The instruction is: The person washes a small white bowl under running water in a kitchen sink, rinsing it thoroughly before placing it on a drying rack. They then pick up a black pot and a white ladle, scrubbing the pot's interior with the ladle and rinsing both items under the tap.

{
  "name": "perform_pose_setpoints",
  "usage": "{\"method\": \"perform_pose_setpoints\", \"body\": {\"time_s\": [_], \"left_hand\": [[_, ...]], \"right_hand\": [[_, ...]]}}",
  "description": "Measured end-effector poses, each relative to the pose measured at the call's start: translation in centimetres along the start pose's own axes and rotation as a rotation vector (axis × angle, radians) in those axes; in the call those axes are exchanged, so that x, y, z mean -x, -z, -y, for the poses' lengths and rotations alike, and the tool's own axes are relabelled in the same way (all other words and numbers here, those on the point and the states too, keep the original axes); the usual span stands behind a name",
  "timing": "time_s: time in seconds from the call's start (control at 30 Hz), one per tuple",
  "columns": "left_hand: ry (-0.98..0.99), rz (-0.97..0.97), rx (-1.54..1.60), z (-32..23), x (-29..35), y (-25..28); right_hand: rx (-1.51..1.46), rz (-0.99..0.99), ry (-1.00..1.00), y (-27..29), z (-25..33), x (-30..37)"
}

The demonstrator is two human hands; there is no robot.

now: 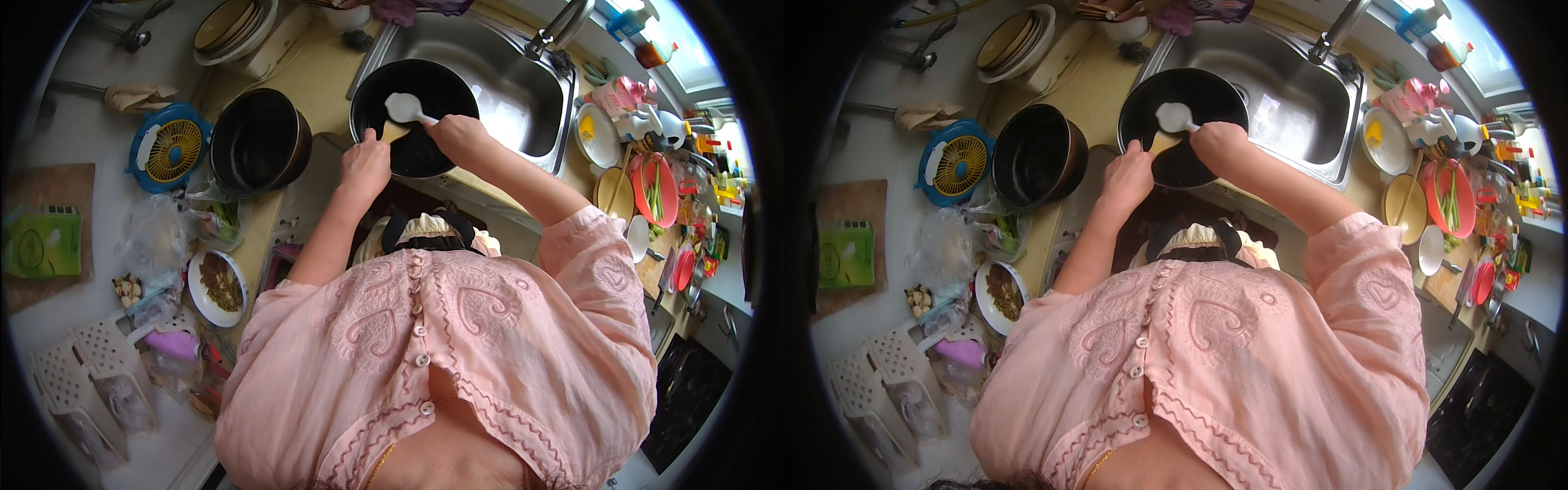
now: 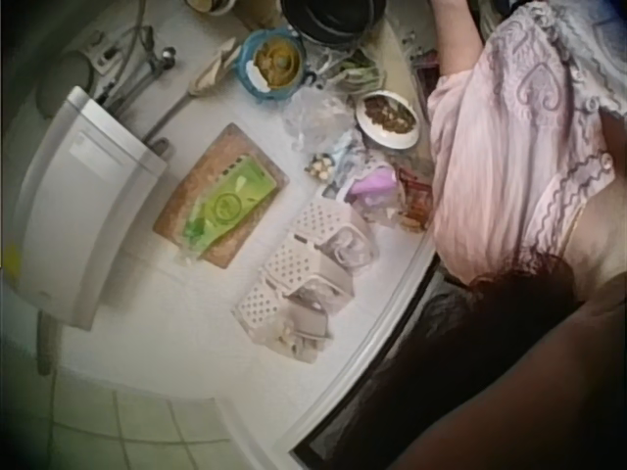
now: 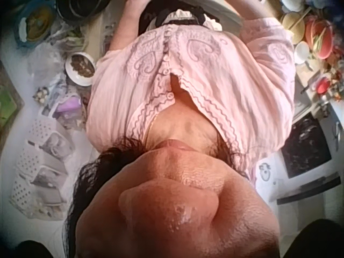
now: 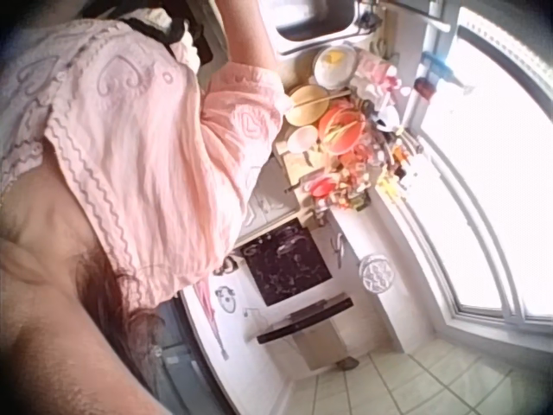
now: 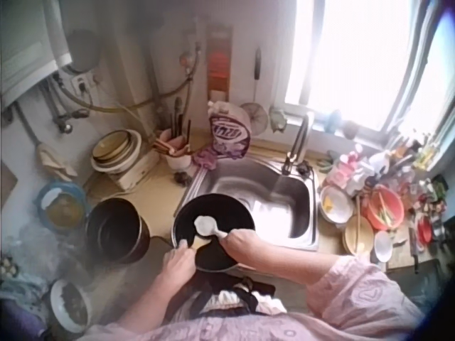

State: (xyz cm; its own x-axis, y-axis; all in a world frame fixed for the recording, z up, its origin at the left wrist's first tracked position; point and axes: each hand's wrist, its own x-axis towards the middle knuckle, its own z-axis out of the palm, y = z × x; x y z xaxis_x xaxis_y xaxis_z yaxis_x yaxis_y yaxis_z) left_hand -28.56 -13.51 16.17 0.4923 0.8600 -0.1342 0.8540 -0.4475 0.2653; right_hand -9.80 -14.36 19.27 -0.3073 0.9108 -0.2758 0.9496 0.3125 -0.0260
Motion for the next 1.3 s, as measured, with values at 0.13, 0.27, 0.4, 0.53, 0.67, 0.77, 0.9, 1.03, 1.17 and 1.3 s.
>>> {"method": "perform_pose_setpoints", "body": {"time_s": [0.13, 0.27, 0.4, 0.53, 0.67, 0.77, 0.9, 1.03, 1.17, 1.3], "left_hand": [[0.011, 0.009, -0.026, -0.1, -0.1, 0.2], [0.043, 0.027, -0.03, -0.9, 0.0, 0.1], [0.038, -0.113, 0.219, 0.9, 0.1, -1.2], [0.029, -0.084, 0.771, 4.8, 1.9, 0.3], [0.305, 0.172, 1.573, 5.3, 4.3, 5.1], [0.276, 0.203, 1.737, 5.8, 4.5, 5.0], [0.284, 0.209, 1.735, 4.9, 4.2, 5.2], [0.312, 0.204, 1.66, 4.5, 4.0, 5.0], [0.324, 0.229, 1.569, 3.7, 3.4, 4.4], [0.374, 0.257, 1.526, 3.8, 3.0, 3.4]], "right_hand": [[-0.031, 0.02, -0.129, -1.6, -2.4, -1.3], [-0.193, 0.034, -0.057, -0.2, -1.2, 0.5], [-0.201, -0.042, -0.167, -2.7, -4.2, -0.9], [-0.825, 0.137, -0.238, 0.9, -6.3, 1.6], [-1.159, 0.178, -0.244, 1.2, -7.5, 3.7], [-1.256, 0.148, -0.254, 0.5, -6.5, 4.6], [-1.188, 0.09, -0.286, 0.4, -5.8, 5.2], [-1.077, -0.029, -0.289, 1.3, -4.4, 7.2], [-0.771, -0.168, -0.151, -0.5, -1.0, 7.2], [-0.447, -0.252, -0.211, -2.4, -1.0, 4.8]]}}
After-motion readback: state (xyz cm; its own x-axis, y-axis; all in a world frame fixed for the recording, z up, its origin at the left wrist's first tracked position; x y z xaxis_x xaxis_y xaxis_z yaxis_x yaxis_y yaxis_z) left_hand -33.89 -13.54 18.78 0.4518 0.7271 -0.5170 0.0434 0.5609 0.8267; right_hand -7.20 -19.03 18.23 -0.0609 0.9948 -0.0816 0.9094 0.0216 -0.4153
